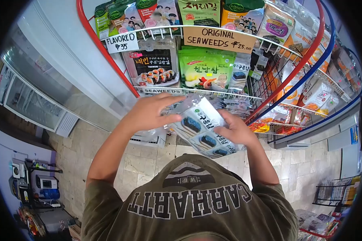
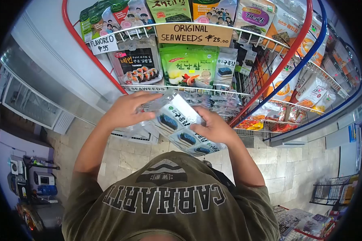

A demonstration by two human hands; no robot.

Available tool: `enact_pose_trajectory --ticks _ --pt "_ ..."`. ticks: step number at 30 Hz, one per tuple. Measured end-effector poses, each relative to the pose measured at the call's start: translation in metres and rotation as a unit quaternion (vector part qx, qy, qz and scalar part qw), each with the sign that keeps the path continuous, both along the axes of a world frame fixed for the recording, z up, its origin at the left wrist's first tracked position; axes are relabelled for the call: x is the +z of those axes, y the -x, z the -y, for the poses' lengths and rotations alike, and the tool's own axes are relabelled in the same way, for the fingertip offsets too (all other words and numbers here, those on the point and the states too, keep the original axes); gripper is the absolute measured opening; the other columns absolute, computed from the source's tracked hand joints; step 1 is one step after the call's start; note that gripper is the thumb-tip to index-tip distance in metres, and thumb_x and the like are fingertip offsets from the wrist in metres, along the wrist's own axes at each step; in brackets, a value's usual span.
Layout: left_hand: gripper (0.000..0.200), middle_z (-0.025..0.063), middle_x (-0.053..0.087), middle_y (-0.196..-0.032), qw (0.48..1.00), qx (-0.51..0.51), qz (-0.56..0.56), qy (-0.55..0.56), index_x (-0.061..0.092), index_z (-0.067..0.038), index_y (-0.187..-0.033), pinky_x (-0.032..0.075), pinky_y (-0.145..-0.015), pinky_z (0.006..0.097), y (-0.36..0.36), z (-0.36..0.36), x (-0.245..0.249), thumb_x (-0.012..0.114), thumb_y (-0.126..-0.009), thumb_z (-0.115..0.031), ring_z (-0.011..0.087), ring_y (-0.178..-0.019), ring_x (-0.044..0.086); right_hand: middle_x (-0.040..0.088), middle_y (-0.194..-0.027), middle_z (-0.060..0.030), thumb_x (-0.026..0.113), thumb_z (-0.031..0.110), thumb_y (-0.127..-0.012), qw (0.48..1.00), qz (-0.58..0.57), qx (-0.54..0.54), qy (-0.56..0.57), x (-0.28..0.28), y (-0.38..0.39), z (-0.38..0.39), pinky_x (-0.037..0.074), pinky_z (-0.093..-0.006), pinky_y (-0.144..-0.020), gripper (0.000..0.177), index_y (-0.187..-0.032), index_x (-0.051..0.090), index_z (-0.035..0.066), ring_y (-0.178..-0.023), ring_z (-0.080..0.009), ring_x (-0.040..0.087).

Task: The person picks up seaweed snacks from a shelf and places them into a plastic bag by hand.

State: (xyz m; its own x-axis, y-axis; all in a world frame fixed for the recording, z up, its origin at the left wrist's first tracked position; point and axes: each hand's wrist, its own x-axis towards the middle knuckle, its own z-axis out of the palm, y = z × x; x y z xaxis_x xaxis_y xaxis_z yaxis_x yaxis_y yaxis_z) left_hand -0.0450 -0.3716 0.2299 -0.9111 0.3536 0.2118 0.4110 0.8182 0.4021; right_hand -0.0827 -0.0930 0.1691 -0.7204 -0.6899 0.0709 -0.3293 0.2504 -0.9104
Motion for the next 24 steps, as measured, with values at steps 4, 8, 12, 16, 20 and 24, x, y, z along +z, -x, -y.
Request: enact_pose_trajectory --ticks 4,8,12,16,20,24 --pt "0.032 0.0097 0.065 -0.083 0.975 -0.101 0.152 -0.131 0.066 -0.008 -0.099 0.047 -0.075 0.029 0.027 0.002 0.002 0.059 -0.085 -0.035 0.0199 -0.08 0.063 0.059 -0.105 -0.0134 0.063 0.015 -0.078 1.0 0.024 -0.002 -0.016 -0.004 -0.006 0.006 0.046 -0.0322 -0.082 0.051 -0.124 0.044 0.003 -0.095 -0.0202 0.058" --pt "0.027 0.0023 0.066 -0.085 0.914 -0.062 0.342 -0.209 0.065 -0.002 -0.097 0.047 -0.066 0.0262 0.03 0.005 0.008 0.057 -0.089 -0.027 0.01 -0.071 0.056 0.059 -0.106 -0.0158 0.065 0.021 -0.078 0.995 -0.074 0.005 -0.063 0.01 -0.007 0.009 0.046 -0.0337 -0.081 0.056 -0.126 0.042 0.004 -0.095 -0.0241 0.059" --pt "0.026 0.0099 0.064 -0.076 0.929 -0.072 0.32 -0.173 0.065 -0.005 -0.089 0.046 -0.059 0.0333 0.025 0.001 0.007 0.057 -0.087 -0.029 0.0187 -0.066 0.059 0.06 -0.101 -0.0085 0.065 0.018 -0.077 0.975 -0.181 -0.081 0.099 0.041 -0.005 0.051 0.044 -0.0307 -0.082 0.041 -0.112 0.052 0.002 -0.091 -0.0193 0.058" --pt "0.019 0.0164 0.058 -0.068 0.983 -0.163 0.081 -0.016 0.059 -0.002 -0.077 0.044 -0.058 0.0369 0.017 -0.002 0.007 0.053 -0.08 -0.019 0.0298 -0.062 0.057 0.056 -0.084 -0.0036 0.063 0.019 -0.074 0.866 -0.478 -0.002 -0.144 0.058 0.0 0.076 0.044 -0.0352 -0.072 0.017 -0.084 0.059 0.005 -0.081 -0.0233 0.055" --pt "0.018 0.0107 0.051 -0.059 0.958 -0.139 0.2 -0.148 0.054 0.001 -0.071 0.041 -0.053 0.0311 0.01 0.011 0.005 0.05 -0.079 -0.014 0.0169 -0.055 0.052 0.052 -0.073 -0.0012 0.061 0.021 -0.072 0.796 -0.604 0.018 -0.047 0.06 -0.013 0.079 0.042 -0.0316 -0.063 0.014 -0.074 0.057 0.008 -0.077 -0.0196 0.054" --pt "0.02 0.0027 0.047 -0.06 0.911 -0.158 0.248 -0.288 0.051 -0.001 -0.07 0.038 -0.052 0.0252 0.009 0.037 -0.001 0.048 -0.085 -0.014 0.0092 -0.055 0.044 0.059 -0.086 0.0 0.058 0.022 -0.072 0.727 -0.679 -0.103 0.017 0.069 -0.033 0.066 0.039 -0.029 -0.062 0.013 -0.079 0.057 0.012 -0.085 -0.0155 0.055"
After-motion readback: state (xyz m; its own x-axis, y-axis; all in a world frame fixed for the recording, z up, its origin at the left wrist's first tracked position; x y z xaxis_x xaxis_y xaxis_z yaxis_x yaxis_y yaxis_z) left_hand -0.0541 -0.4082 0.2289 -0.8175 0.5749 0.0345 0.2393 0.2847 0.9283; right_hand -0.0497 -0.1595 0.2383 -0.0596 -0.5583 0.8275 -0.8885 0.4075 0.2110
